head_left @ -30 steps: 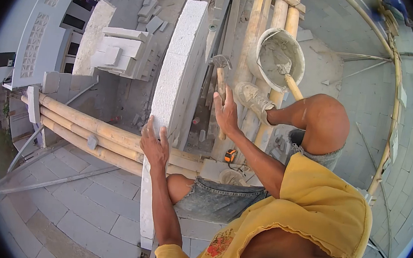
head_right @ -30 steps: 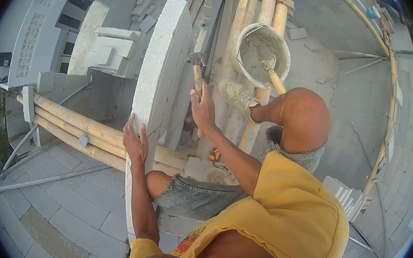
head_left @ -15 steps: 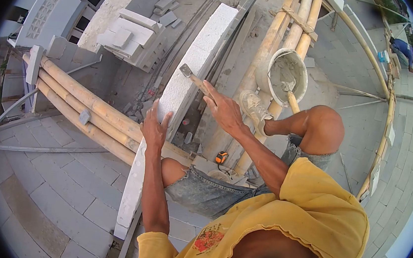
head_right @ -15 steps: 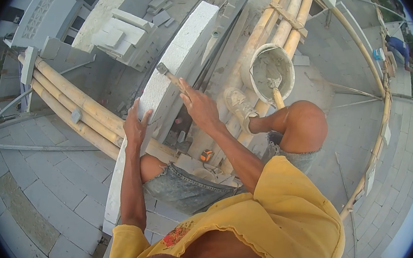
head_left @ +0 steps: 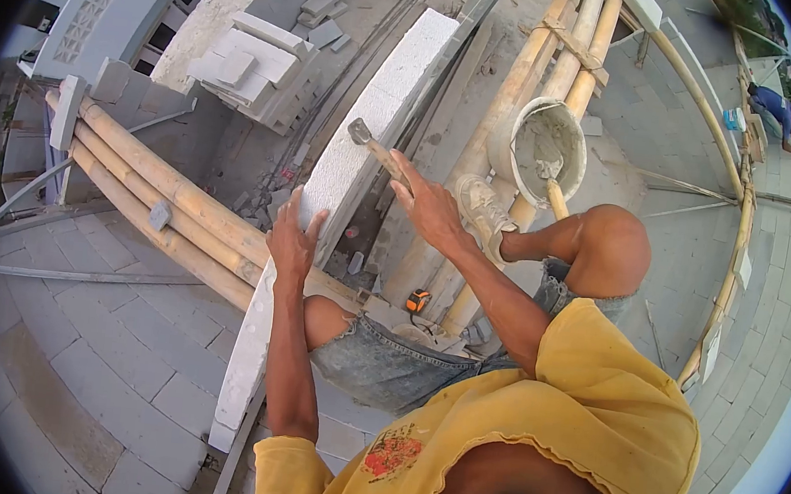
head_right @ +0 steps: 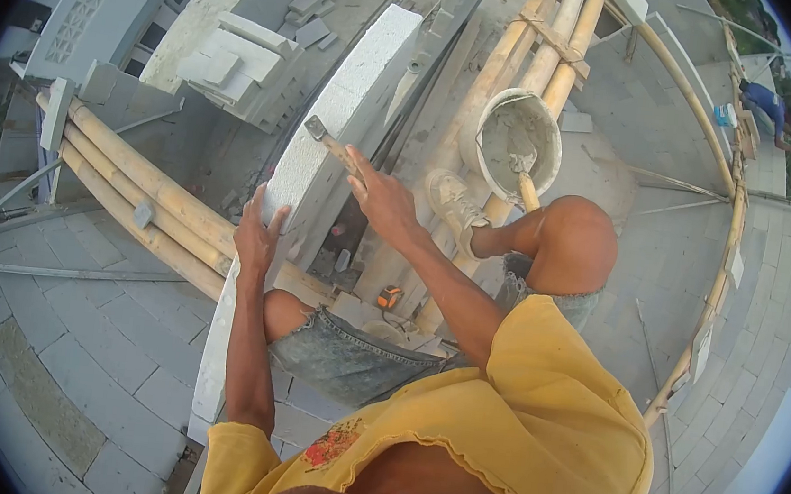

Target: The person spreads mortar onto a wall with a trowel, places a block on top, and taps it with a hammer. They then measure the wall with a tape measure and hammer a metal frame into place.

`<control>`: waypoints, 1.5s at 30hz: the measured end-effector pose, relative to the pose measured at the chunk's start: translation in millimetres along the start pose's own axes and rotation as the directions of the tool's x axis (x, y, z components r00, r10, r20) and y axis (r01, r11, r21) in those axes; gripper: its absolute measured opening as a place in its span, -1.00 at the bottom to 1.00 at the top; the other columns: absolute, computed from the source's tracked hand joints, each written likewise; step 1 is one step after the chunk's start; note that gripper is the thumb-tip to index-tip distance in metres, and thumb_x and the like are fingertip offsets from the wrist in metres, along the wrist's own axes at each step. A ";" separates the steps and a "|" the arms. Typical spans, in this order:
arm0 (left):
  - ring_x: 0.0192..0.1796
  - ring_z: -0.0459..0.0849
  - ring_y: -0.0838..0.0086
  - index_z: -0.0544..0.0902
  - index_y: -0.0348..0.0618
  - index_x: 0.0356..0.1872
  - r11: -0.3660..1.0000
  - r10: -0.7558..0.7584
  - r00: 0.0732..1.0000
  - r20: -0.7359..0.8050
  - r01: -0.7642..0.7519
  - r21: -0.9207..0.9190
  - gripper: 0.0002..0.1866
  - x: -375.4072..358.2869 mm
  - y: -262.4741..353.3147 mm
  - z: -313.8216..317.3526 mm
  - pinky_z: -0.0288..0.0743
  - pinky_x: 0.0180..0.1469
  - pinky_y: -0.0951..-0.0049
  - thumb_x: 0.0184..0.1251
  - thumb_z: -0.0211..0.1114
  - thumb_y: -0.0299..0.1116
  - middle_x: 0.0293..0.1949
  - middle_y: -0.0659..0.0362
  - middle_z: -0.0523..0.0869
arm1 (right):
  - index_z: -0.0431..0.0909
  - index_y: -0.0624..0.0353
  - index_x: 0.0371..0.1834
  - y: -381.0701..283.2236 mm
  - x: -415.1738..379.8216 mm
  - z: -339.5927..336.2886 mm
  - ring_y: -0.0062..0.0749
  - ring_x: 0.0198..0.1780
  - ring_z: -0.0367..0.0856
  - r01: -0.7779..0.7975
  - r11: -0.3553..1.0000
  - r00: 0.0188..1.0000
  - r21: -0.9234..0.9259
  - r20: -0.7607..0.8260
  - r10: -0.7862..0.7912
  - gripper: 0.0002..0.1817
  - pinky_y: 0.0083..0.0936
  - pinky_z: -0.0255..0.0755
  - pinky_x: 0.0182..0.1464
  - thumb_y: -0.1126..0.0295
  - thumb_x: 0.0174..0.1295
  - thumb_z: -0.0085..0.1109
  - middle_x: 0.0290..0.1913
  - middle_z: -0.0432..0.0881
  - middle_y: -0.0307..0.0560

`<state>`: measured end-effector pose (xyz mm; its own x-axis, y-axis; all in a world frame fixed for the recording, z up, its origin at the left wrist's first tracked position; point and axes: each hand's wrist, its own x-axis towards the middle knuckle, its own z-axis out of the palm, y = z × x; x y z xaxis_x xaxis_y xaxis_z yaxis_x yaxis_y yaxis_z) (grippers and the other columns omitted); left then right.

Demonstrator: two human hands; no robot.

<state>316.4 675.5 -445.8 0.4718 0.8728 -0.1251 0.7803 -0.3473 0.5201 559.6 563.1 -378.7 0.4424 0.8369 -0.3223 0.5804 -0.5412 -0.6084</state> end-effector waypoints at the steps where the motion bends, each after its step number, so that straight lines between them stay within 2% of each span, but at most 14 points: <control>1: 0.15 0.68 -0.04 0.45 0.04 0.45 1.000 0.022 1.000 -0.019 -0.022 0.002 -0.28 0.3 3.1 -3.2 0.53 0.12 -0.03 0.34 0.35 0.14 0.16 -0.07 0.69 | 0.18 -0.21 0.61 2.8 -4.6 3.5 0.19 -0.16 0.72 0.011 1.000 1.000 0.024 -0.001 -0.011 -0.38 0.02 0.56 -0.11 0.17 0.51 0.09 -0.12 0.72 0.20; 6: 0.12 0.69 -0.02 0.44 0.08 0.46 1.000 0.015 0.999 -0.033 -0.015 0.005 -0.30 -5.3 -1.2 -9.2 0.53 0.13 0.04 0.41 0.25 0.20 0.12 -0.08 0.70 | 0.31 0.01 0.53 -12.8 -16.7 -16.4 0.30 0.13 0.64 0.092 0.985 0.996 0.145 -0.015 -0.091 -0.48 0.01 0.51 0.11 0.26 0.53 0.04 0.16 0.64 0.36; 9: 0.23 0.66 0.04 0.46 0.10 0.46 0.977 -0.185 0.972 0.142 0.197 -0.076 -0.23 -0.4 -18.6 -7.6 0.51 0.21 0.05 0.34 0.28 0.28 0.20 -0.06 0.70 | 0.32 -0.01 0.52 -14.3 -35.4 -5.8 0.23 0.03 0.69 0.468 0.879 0.840 0.089 -0.352 -0.412 -0.47 0.00 0.53 0.05 0.30 0.51 0.09 0.08 0.67 0.28; 12: 0.31 0.63 0.09 0.47 0.12 0.45 0.952 -0.193 0.959 0.209 0.235 -0.196 -0.19 0.8 -30.7 -1.9 0.45 0.29 0.04 0.26 0.33 0.32 0.27 0.01 0.68 | 0.35 -0.01 0.51 -23.6 -55.2 9.3 0.16 -0.09 0.71 0.503 0.863 0.815 0.048 -0.360 -0.454 -0.45 -0.01 0.54 -0.02 0.36 0.47 0.16 -0.03 0.69 0.19; 16: 0.30 0.64 0.12 0.52 -0.01 0.40 0.964 -0.180 0.965 0.191 0.212 -0.163 -0.24 -6.0 -18.0 -10.2 0.42 0.32 0.15 0.29 0.35 0.23 0.25 0.00 0.68 | 0.36 -0.01 0.50 -12.6 -43.0 26.4 0.07 -0.18 0.71 0.343 0.936 0.939 -0.083 0.014 -0.343 -0.41 -0.14 0.57 -0.17 0.42 0.41 0.23 -0.14 0.70 0.11; 22: 0.27 0.65 0.16 0.55 -0.01 0.37 0.949 -0.231 0.942 0.245 0.274 -0.158 -0.30 2.9 -10.2 -18.6 0.43 0.29 0.18 0.30 0.39 0.15 0.22 0.01 0.70 | 0.33 -0.13 0.52 -40.8 -49.9 24.5 0.15 -0.02 0.71 0.568 0.803 0.778 0.180 -0.435 -0.453 -0.41 -0.04 0.56 -0.10 0.37 0.44 0.20 -0.02 0.73 0.18; 25: 0.25 0.66 0.15 0.54 -0.01 0.37 0.962 -0.216 0.951 0.221 0.246 -0.116 -0.31 -5.8 -4.9 -20.3 0.44 0.28 0.20 0.31 0.39 0.14 0.21 0.01 0.71 | 0.32 -0.19 0.53 -14.9 -34.4 30.6 0.15 -0.07 0.72 0.237 0.971 0.970 -0.012 0.059 -0.236 -0.41 -0.07 0.57 -0.15 0.35 0.44 0.20 -0.01 0.73 0.18; 28: 0.25 0.65 0.11 0.55 -0.03 0.35 0.966 -0.218 0.960 0.175 0.238 -0.105 -0.32 -8.7 -12.6 -14.4 0.44 0.27 0.17 0.31 0.39 0.13 0.19 -0.02 0.71 | 0.27 -0.20 0.56 -29.8 -39.8 18.5 0.16 -0.18 0.73 0.441 0.893 0.892 0.093 -0.161 -0.423 -0.38 -0.05 0.58 -0.20 0.31 0.45 0.19 -0.15 0.73 0.12; 31: 0.25 0.63 0.03 0.56 -0.12 0.32 0.955 -0.140 0.975 0.173 0.179 -0.238 -0.32 2.5 -22.0 -6.2 0.41 0.28 0.08 0.30 0.42 0.08 0.16 -0.11 0.70 | 0.24 -0.21 0.57 -20.2 -50.1 32.3 0.24 0.03 0.70 0.394 0.913 0.910 0.102 -0.180 -0.373 -0.41 -0.04 0.58 -0.04 0.23 0.50 0.12 -0.02 0.73 0.23; 34: 0.23 0.64 0.03 0.56 -0.15 0.31 0.961 -0.135 0.976 0.168 0.170 -0.219 -0.33 -2.3 -24.4 -5.8 0.41 0.28 0.09 0.30 0.44 0.05 0.14 -0.13 0.70 | 0.23 -0.14 0.57 -6.5 -44.9 31.2 0.19 -0.04 0.72 0.166 0.985 0.976 -0.047 0.149 -0.157 -0.41 -0.05 0.59 -0.10 0.19 0.51 0.10 -0.12 0.74 0.20; 37: 0.24 0.63 0.03 0.55 -0.15 0.32 0.938 -0.118 0.974 0.193 0.173 -0.299 -0.32 0.6 -21.1 -8.8 0.41 0.30 0.10 0.29 0.44 0.05 0.16 -0.14 0.68 | 0.21 -0.05 0.58 -20.6 -45.8 5.4 0.18 -0.09 0.73 0.168 0.981 0.963 0.102 0.196 -0.185 -0.39 -0.09 0.57 -0.07 0.20 0.50 0.10 -0.16 0.74 0.20; 40: 0.25 0.63 0.01 0.50 -0.15 0.38 0.993 -0.028 0.983 0.182 0.048 -0.106 -0.28 18.6 -22.1 -15.1 0.42 0.31 0.12 0.31 0.43 0.06 0.22 -0.15 0.65 | 0.20 -0.01 0.59 -3.5 -39.9 6.1 -0.01 -0.40 0.72 0.051 0.943 0.968 0.328 0.215 -0.127 -0.35 -0.17 0.60 -0.26 0.20 0.47 0.14 -0.39 0.69 0.07; 42: 0.26 0.63 0.00 0.46 -0.14 0.41 0.997 0.073 0.992 0.107 -0.077 0.032 -0.26 24.5 -2.1 -23.0 0.42 0.31 0.12 0.32 0.41 0.06 0.25 -0.14 0.64 | 0.24 0.04 0.57 1.2 -31.3 11.5 0.00 -0.20 0.74 0.113 0.910 0.987 0.400 0.059 -0.149 -0.37 -0.15 0.57 -0.14 0.22 0.47 0.13 -0.18 0.70 0.11; 45: 0.27 0.61 -0.08 0.44 -0.14 0.42 0.994 0.061 0.987 0.150 -0.047 -0.095 -0.25 53.1 22.7 -3.8 0.46 0.25 0.05 0.40 0.27 0.18 0.25 -0.17 0.62 | 0.27 -0.03 0.56 -28.2 -36.9 -13.9 0.06 -0.07 0.70 0.242 0.901 0.969 0.360 -0.144 -0.202 -0.40 -0.12 0.55 -0.06 0.27 0.48 0.14 -0.04 0.68 0.14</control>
<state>357.6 715.2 -437.5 0.5752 0.7883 -0.2186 0.7147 -0.3544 0.6030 536.5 546.4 -339.6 0.4093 0.9084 -0.0849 0.3838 -0.2559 -0.8873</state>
